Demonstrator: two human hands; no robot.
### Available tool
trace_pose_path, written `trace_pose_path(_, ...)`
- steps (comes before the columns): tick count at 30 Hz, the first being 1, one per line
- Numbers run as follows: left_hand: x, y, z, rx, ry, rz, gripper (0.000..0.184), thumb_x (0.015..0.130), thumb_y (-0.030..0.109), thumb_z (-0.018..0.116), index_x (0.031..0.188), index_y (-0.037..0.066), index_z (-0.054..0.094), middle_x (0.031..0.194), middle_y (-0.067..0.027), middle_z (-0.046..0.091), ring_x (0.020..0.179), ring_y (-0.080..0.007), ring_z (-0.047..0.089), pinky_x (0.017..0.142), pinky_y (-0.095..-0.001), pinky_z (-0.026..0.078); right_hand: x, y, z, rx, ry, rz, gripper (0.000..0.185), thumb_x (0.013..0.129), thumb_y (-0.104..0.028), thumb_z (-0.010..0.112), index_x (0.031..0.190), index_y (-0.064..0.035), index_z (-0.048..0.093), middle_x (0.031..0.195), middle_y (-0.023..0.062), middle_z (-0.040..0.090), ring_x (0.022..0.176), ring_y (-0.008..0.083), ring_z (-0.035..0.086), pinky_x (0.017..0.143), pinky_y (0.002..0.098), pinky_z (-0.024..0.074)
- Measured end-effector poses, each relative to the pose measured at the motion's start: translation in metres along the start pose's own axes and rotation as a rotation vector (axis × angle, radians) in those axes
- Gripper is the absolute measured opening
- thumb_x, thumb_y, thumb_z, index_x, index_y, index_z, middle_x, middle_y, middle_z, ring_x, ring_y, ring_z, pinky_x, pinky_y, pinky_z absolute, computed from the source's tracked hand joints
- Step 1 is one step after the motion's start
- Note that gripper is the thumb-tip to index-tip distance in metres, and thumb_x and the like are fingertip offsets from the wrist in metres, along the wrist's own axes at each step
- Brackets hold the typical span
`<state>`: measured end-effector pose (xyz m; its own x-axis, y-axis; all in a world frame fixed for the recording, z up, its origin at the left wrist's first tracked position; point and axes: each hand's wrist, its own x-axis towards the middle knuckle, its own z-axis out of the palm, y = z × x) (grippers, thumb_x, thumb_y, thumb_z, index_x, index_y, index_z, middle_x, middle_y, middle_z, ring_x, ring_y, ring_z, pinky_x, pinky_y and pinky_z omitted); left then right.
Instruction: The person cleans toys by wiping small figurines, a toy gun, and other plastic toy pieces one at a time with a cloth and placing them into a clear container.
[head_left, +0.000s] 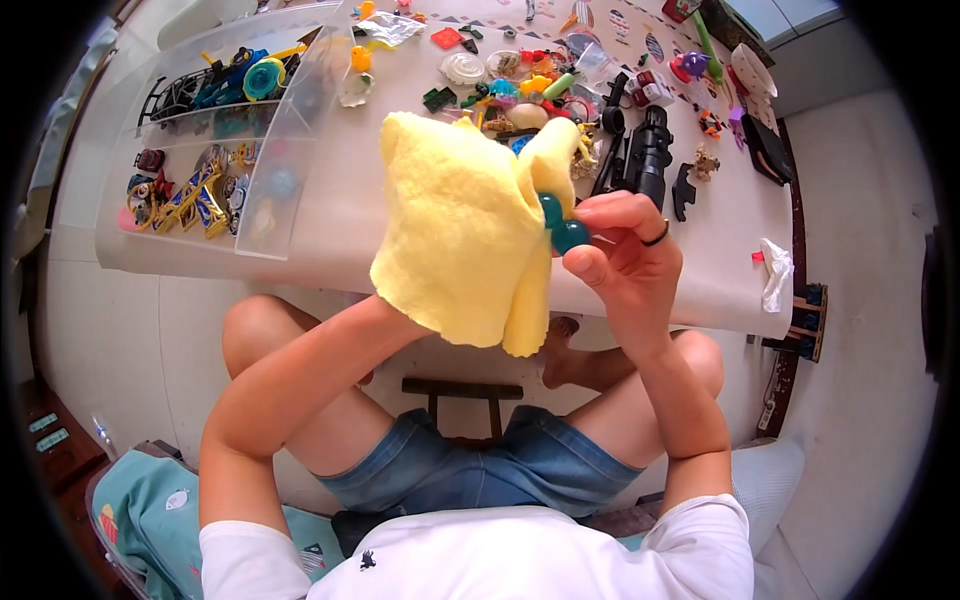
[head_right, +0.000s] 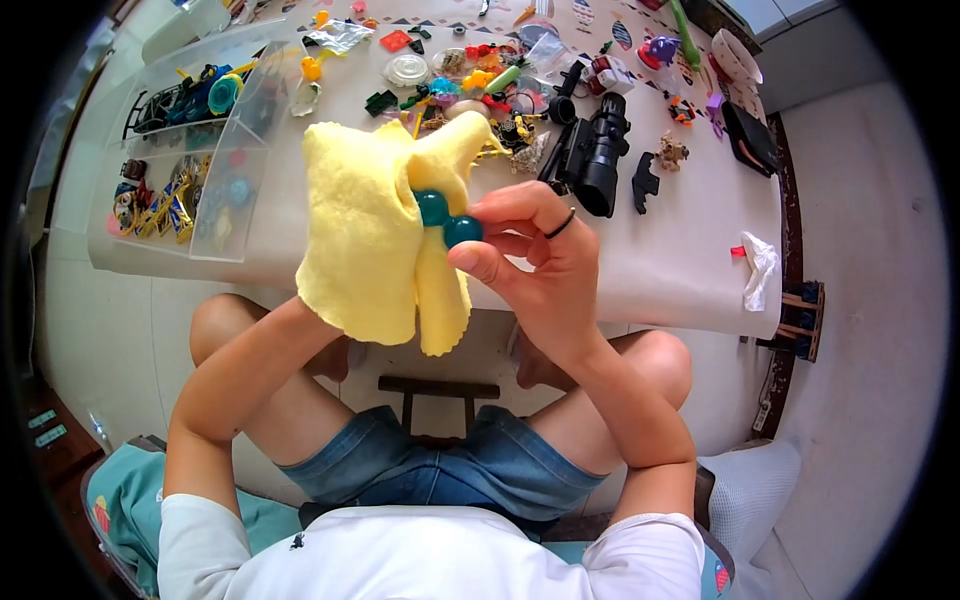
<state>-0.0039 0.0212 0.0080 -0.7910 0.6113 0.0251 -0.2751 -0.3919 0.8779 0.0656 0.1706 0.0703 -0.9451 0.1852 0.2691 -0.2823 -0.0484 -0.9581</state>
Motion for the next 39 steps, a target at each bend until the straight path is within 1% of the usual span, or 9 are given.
trace_pose_path(10, -0.002, -0.015, -0.016, -0.505, -0.248, -0.287, 0.041, 0.082, 0.019, 0.058, 0.118, 0.007, 0.040, 0.102, -0.0059, 0.051, 0.089, -0.0134, 0.052, 0.074, -0.0282, 0.046, 0.000, -0.001, -0.009, 0.328, -0.185, 0.506, 0.026, 0.081, -0.021, 0.061, 0.090, 0.0013, 0.052, 0.068, 0.0046, 0.057, 0.058, 0.0092, 0.056, 0.055, 0.0202, 0.0467)
trace_pose_path(12, 0.002, -0.006, -0.008, -0.635, -0.418, -0.326, 0.039, 0.083, 0.027, 0.057, 0.114, 0.008, 0.042, 0.098, -0.0054, 0.052, 0.086, -0.0133, 0.053, 0.072, -0.0283, 0.047, -0.002, -0.001, -0.002, 0.284, -0.114, 0.449, 0.025, 0.080, -0.019, 0.062, 0.090, 0.0012, 0.051, 0.072, 0.0064, 0.059, 0.061, 0.0104, 0.058, 0.058, 0.0206, 0.0483)
trace_pose_path(16, -0.002, 0.012, 0.012, 0.251, -0.117, 0.013, 0.041, 0.082, 0.023, 0.059, 0.117, 0.008, 0.043, 0.101, -0.0036, 0.052, 0.087, -0.0115, 0.053, 0.074, -0.0277, 0.046, -0.004, 0.005, 0.013, 0.247, 0.013, 0.298, 0.024, 0.079, -0.013, 0.064, 0.092, 0.0010, 0.049, 0.081, 0.0096, 0.061, 0.066, 0.0133, 0.061, 0.063, 0.0223, 0.0514)
trace_pose_path(18, -0.002, 0.014, 0.012, -0.250, -0.111, -0.259, 0.041, 0.082, 0.020, 0.059, 0.118, 0.008, 0.043, 0.102, -0.0028, 0.052, 0.087, -0.0104, 0.053, 0.075, -0.0271, 0.046, -0.005, 0.006, 0.015, 0.223, 0.031, 0.303, 0.025, 0.078, -0.011, 0.064, 0.092, -0.0003, 0.047, 0.083, 0.0105, 0.061, 0.067, 0.0142, 0.061, 0.065, 0.0233, 0.0522)
trace_pose_path(22, 0.000, 0.012, 0.010, 0.045, -0.212, -0.080, 0.043, 0.082, 0.020, 0.060, 0.119, 0.008, 0.043, 0.101, -0.0027, 0.052, 0.085, -0.0096, 0.053, 0.073, -0.0267, 0.046, -0.004, 0.006, 0.018, 0.287, 0.099, 0.319, 0.028, 0.079, -0.012, 0.063, 0.092, -0.0035, 0.040, 0.081, 0.0108, 0.061, 0.065, 0.0150, 0.062, 0.060, 0.0237, 0.0529)
trace_pose_path(28, 0.002, 0.020, 0.022, -0.366, -0.217, -0.206, 0.030, 0.082, 0.021, 0.058, 0.106, 0.005, 0.050, 0.080, -0.0019, 0.055, 0.069, -0.0080, 0.052, 0.060, -0.0240, 0.044, 0.001, -0.001, 0.008, 0.165, 0.003, 0.313, 0.023, 0.083, -0.018, 0.059, 0.089, -0.0032, 0.042, 0.063, 0.0054, 0.057, 0.052, 0.0108, 0.057, 0.043, 0.0202, 0.0452)
trace_pose_path(34, 0.018, 0.056, 0.035, 1.193, -0.119, 0.575, 0.013, 0.063, 0.019, 0.060, 0.072, 0.010, 0.058, 0.063, -0.0062, 0.055, 0.056, -0.0245, 0.055, 0.050, -0.0349, 0.042, 0.006, -0.028, -0.006, -0.649, -0.016, -0.200, 0.027, 0.075, -0.009, 0.064, 0.100, -0.0042, 0.056, 0.076, 0.0013, 0.054, 0.060, 0.0062, 0.048, 0.051, 0.0186, 0.0387)
trace_pose_path(36, 0.015, 0.067, 0.035, 1.280, -0.201, 0.306, 0.016, 0.064, 0.025, 0.061, 0.069, 0.011, 0.059, 0.065, -0.0077, 0.058, 0.061, -0.0273, 0.059, 0.052, -0.0366, 0.044, 0.010, -0.035, -0.002, -0.852, -0.221, -0.396, 0.030, 0.071, -0.003, 0.063, 0.101, -0.0040, 0.059, 0.074, 0.0029, 0.055, 0.055, 0.0079, 0.046, 0.050, 0.0191, 0.0380)
trace_pose_path(39, 0.009, 0.075, 0.035, 1.328, -0.248, 0.298, 0.020, 0.058, 0.028, 0.062, 0.060, 0.008, 0.058, 0.056, -0.0088, 0.055, 0.052, -0.0280, 0.056, 0.049, -0.0368, 0.042, 0.006, -0.046, 0.014, -0.704, -0.055, -0.099, 0.033, 0.067, -0.005, 0.070, 0.099, -0.0048, 0.061, 0.065, 0.0003, 0.051, 0.053, 0.0067, 0.048, 0.049, 0.0172, 0.0392)
